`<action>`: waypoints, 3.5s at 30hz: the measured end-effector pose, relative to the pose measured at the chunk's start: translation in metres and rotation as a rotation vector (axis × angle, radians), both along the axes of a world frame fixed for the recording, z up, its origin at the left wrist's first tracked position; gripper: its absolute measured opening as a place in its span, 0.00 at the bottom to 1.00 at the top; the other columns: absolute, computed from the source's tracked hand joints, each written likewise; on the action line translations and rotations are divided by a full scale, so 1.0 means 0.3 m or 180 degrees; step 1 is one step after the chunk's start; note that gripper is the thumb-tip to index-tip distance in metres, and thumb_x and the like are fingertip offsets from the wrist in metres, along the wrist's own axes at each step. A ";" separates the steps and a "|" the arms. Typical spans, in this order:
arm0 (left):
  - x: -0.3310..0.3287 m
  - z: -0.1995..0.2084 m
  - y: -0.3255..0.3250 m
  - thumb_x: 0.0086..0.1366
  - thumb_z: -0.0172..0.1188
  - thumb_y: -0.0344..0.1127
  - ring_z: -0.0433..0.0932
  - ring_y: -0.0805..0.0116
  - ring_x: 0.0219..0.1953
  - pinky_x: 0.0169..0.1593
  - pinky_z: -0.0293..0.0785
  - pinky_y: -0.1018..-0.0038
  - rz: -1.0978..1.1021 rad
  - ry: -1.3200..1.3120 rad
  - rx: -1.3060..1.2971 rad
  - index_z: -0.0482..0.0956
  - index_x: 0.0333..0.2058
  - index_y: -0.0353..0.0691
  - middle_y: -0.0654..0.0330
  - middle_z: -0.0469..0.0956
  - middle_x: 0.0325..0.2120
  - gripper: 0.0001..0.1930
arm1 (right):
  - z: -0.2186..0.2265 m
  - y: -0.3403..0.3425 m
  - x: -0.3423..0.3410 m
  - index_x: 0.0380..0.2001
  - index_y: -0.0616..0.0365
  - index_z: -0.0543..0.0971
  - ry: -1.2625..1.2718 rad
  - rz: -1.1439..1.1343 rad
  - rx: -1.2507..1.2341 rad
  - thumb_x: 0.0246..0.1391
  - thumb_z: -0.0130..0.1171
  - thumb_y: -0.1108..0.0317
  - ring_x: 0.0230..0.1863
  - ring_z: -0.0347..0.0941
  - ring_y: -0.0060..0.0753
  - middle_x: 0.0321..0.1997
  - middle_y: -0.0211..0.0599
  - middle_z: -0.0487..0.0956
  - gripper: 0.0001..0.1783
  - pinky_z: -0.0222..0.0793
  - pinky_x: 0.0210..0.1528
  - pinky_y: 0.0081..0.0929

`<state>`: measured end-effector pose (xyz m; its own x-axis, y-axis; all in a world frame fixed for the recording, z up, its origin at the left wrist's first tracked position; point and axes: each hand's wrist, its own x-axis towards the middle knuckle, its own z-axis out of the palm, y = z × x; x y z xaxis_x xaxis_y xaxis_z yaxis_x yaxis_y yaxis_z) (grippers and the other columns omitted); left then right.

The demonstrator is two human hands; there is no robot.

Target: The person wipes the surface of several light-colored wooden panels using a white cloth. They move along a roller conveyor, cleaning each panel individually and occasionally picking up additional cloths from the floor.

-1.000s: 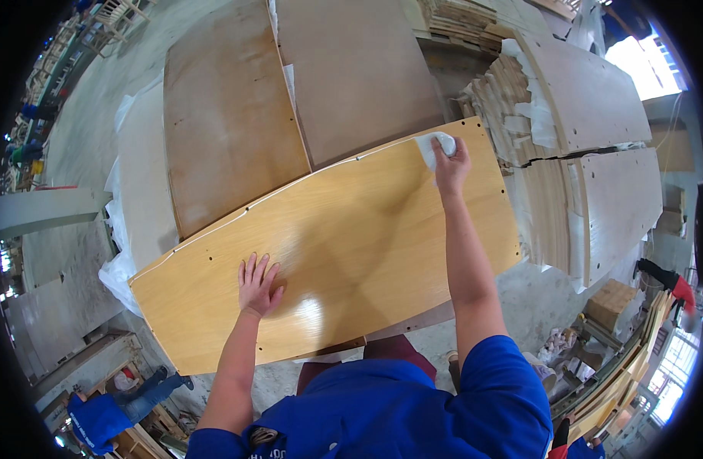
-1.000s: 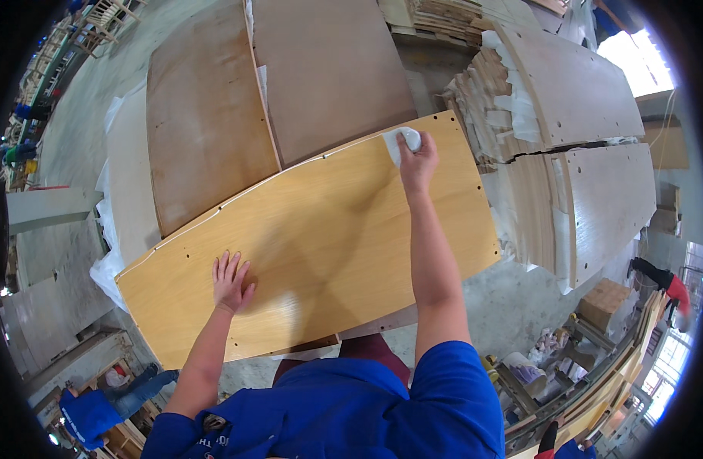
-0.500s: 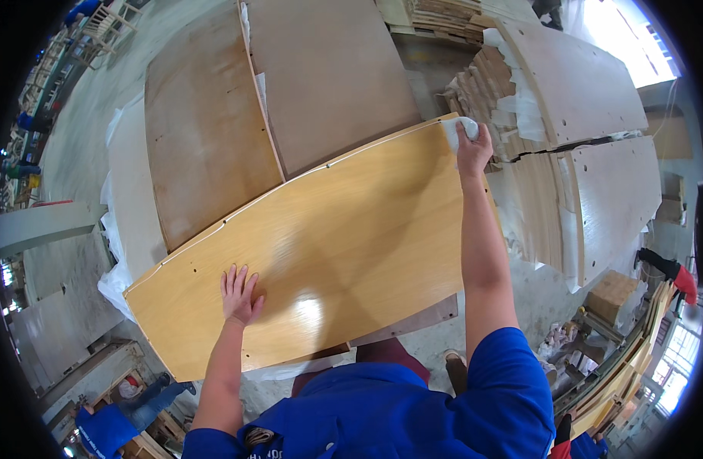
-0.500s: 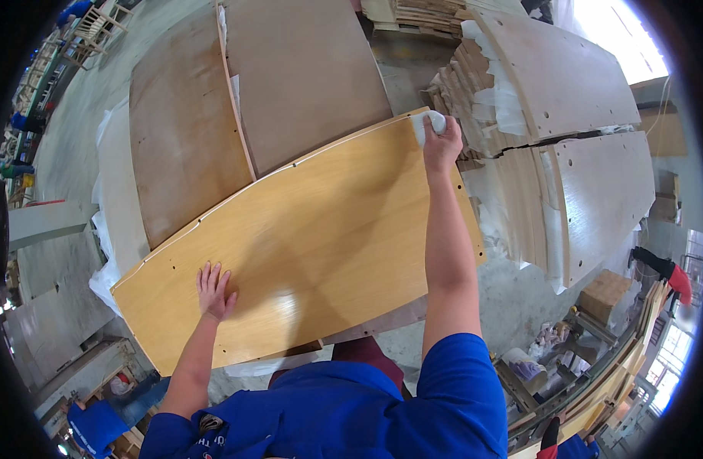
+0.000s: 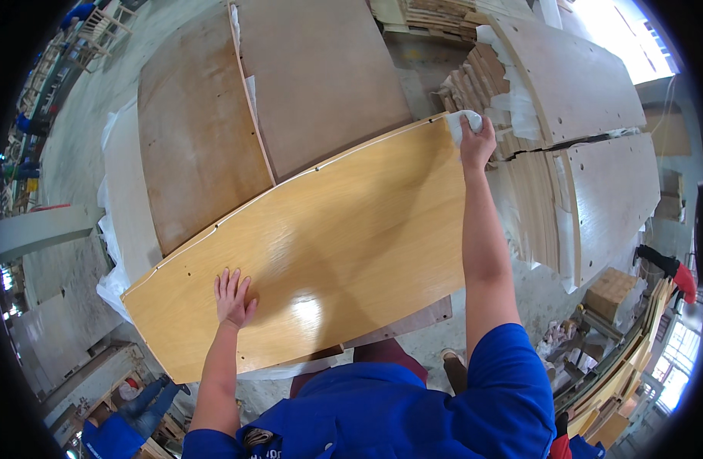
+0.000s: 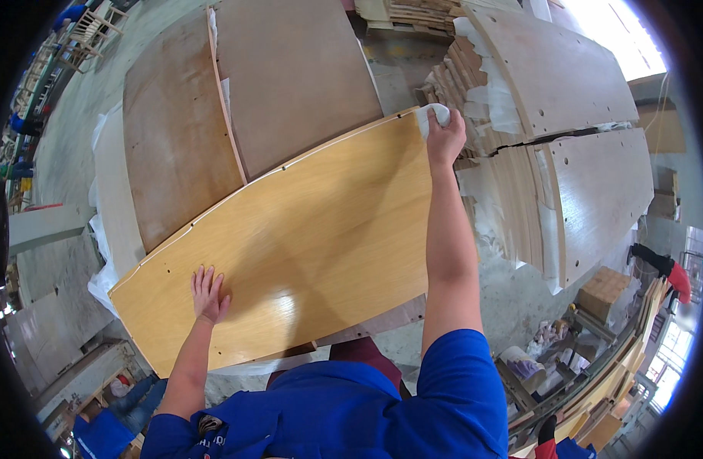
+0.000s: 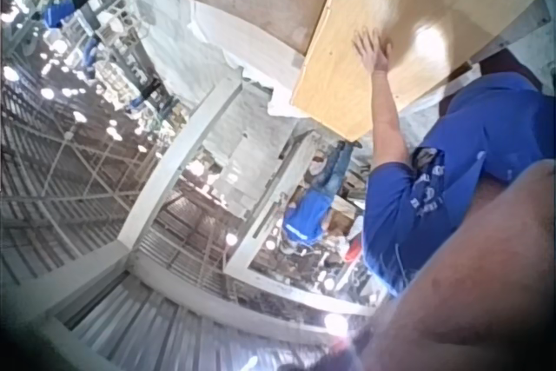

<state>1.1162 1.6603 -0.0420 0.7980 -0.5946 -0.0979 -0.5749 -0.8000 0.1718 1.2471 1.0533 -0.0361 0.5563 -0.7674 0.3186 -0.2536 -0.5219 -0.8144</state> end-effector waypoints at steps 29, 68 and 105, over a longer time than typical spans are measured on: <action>-0.008 0.001 -0.006 0.48 0.58 0.40 0.47 0.44 0.65 0.64 0.40 0.44 -0.0088 -0.0077 0.0000 0.62 0.56 0.49 0.53 0.55 0.61 0.34 | 0.077 -0.074 -0.260 0.32 0.59 0.77 0.0805 -0.0138 0.0147 0.43 0.65 0.57 0.36 0.74 0.46 0.34 0.43 0.77 0.18 0.68 0.40 0.35; -0.020 0.001 -0.023 0.55 0.53 0.41 0.46 0.45 0.65 0.65 0.41 0.46 -0.0349 -0.0424 0.0139 0.57 0.59 0.43 0.49 0.53 0.62 0.32 | 0.105 -0.080 -0.939 0.30 0.59 0.76 0.1256 -0.0495 0.0421 0.43 0.65 0.61 0.29 0.73 0.39 0.26 0.41 0.77 0.15 0.68 0.35 0.32; -0.380 -0.029 0.605 0.60 0.52 0.44 0.53 0.51 0.62 0.64 0.47 0.55 0.2221 -0.0721 -0.0469 0.67 0.54 0.49 0.57 0.60 0.57 0.23 | 0.145 1.372 -0.822 0.47 0.58 0.71 0.0509 0.2025 0.4473 0.56 0.54 0.54 0.25 0.73 0.23 0.34 0.35 0.77 0.22 0.64 0.14 0.17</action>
<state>1.0023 1.8417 -0.0506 0.9859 0.0629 0.1552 0.0236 -0.9697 0.2431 1.0005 1.4650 0.0074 0.8522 -0.0197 -0.5228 -0.4235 0.5609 -0.7114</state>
